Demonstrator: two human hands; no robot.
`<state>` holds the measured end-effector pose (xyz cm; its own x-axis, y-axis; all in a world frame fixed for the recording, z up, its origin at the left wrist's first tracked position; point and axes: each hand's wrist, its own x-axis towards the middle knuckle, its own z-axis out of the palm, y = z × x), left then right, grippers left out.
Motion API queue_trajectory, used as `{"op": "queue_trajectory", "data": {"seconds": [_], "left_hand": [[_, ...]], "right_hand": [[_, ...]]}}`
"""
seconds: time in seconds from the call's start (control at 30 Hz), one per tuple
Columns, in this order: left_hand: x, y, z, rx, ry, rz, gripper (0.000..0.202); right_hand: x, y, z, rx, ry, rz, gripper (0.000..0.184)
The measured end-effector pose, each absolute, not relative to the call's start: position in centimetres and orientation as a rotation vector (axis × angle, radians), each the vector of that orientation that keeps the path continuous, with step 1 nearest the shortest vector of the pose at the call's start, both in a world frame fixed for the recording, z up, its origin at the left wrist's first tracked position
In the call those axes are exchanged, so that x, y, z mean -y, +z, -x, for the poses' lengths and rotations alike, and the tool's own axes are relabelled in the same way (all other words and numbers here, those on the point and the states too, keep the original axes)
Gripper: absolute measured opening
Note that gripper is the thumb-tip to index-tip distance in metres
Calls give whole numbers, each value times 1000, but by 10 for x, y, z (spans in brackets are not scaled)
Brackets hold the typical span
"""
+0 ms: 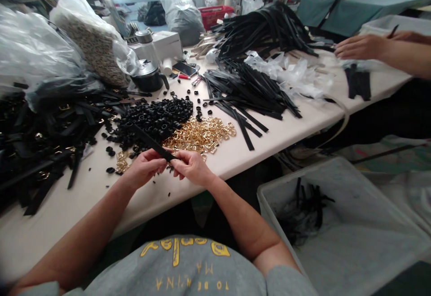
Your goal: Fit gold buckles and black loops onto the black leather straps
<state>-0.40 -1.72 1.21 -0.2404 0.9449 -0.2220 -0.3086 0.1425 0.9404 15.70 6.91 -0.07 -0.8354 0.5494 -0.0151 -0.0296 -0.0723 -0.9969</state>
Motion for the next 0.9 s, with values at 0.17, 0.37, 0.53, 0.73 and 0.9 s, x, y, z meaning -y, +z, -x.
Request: {"op": "queue_trajectory", "data": {"seconds": [0.17,0.37,0.53,0.73,0.9], "left_hand": [[18,3,0,-1388,1409,-833,29],[20,9,-5,-1390,1484,-802,36],[18,10,-4,-1381,1471,-640,37],[16,11,-10,-1297,1463,-457,40],[16,12,-15,-1240,1487,-436,43]], "right_hand": [[-68,-3,-156,1768,1965,577,18],[-63,2,-159,1964,1628,641,13],[-60,4,-158,2050,1535,639,12],[-57,4,-156,1916,1627,668,13],[-54,1,-154,1779,1801,689,17]]}}
